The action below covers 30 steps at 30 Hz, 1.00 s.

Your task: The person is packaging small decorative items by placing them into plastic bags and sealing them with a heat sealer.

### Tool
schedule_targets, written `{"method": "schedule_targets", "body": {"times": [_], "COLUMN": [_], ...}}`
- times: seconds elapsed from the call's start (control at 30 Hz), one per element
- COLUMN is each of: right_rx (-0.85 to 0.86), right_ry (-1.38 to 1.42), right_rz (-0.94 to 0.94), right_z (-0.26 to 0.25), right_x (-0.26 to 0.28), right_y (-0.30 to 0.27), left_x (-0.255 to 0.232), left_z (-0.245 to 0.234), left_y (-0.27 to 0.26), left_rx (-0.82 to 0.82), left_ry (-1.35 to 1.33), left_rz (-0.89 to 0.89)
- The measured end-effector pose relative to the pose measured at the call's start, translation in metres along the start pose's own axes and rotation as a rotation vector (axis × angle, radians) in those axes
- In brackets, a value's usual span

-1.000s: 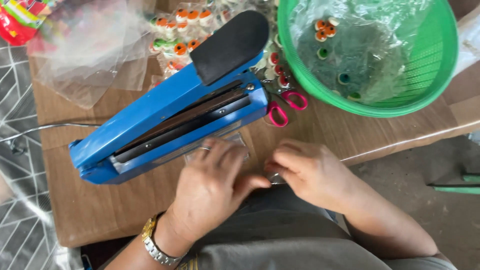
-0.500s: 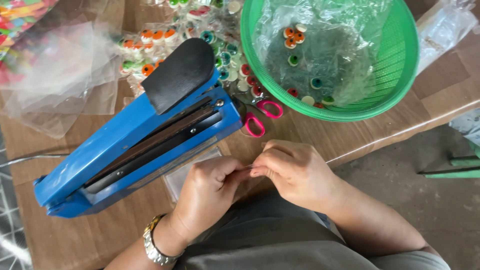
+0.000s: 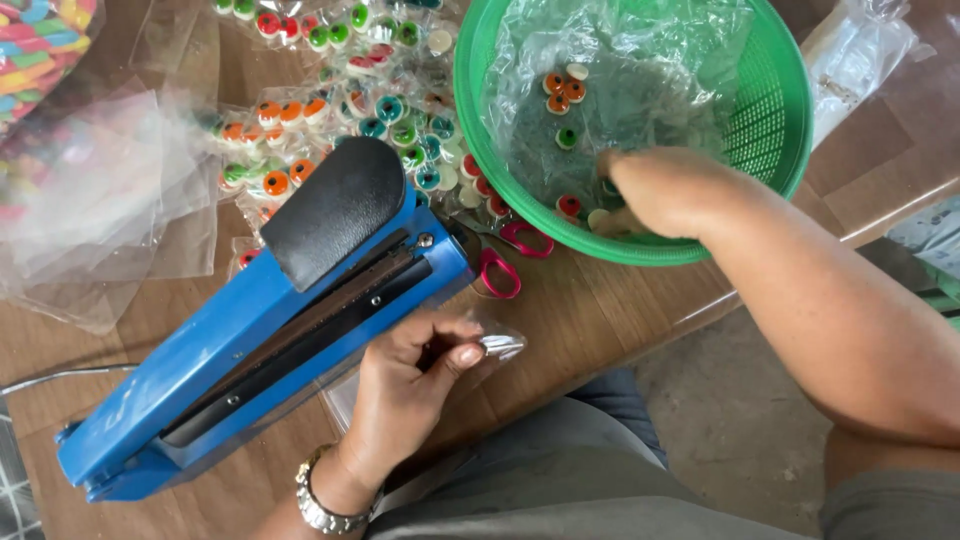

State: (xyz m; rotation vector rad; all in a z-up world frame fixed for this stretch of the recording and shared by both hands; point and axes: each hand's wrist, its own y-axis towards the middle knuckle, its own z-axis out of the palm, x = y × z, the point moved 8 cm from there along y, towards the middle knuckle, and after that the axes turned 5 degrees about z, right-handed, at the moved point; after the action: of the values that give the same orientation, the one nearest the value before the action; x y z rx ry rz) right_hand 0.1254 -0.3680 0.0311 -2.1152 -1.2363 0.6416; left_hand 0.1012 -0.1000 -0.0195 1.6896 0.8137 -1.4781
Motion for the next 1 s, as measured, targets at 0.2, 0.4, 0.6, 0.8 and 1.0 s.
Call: {"method": "schedule_targets", "body": {"times": [0.2, 0.4, 0.6, 0.8, 1.0], "right_rx": [-0.085, -0.007, 0.120, 0.057, -0.411], "right_ry": [-0.138, -0.018, 0.008, 0.069, 0.499], "right_rz": [-0.138, -0.031, -0.151, -0.150, -0.596], "right_z": [0.011, -0.002, 0.000, -0.015, -0.062], "right_x": [-0.008, -0.022, -0.021, -0.039, -0.035], "right_y": [0.034, 0.034, 0.041, 0.044, -0.023], "left_x": [-0.013, -0.016, -0.028, 0.000, -0.010], "left_z": [0.007, 0.019, 0.035, 0.057, 0.060], "left_y": [-0.002, -0.003, 0.023, 0.041, 0.057], "left_rx": [0.082, 0.142, 0.140, 0.098, 0.109], "left_ry": [0.039, -0.054, -0.013, -0.002, 0.019], "left_rz": [0.078, -0.057, -0.109, -0.333, -0.116]}}
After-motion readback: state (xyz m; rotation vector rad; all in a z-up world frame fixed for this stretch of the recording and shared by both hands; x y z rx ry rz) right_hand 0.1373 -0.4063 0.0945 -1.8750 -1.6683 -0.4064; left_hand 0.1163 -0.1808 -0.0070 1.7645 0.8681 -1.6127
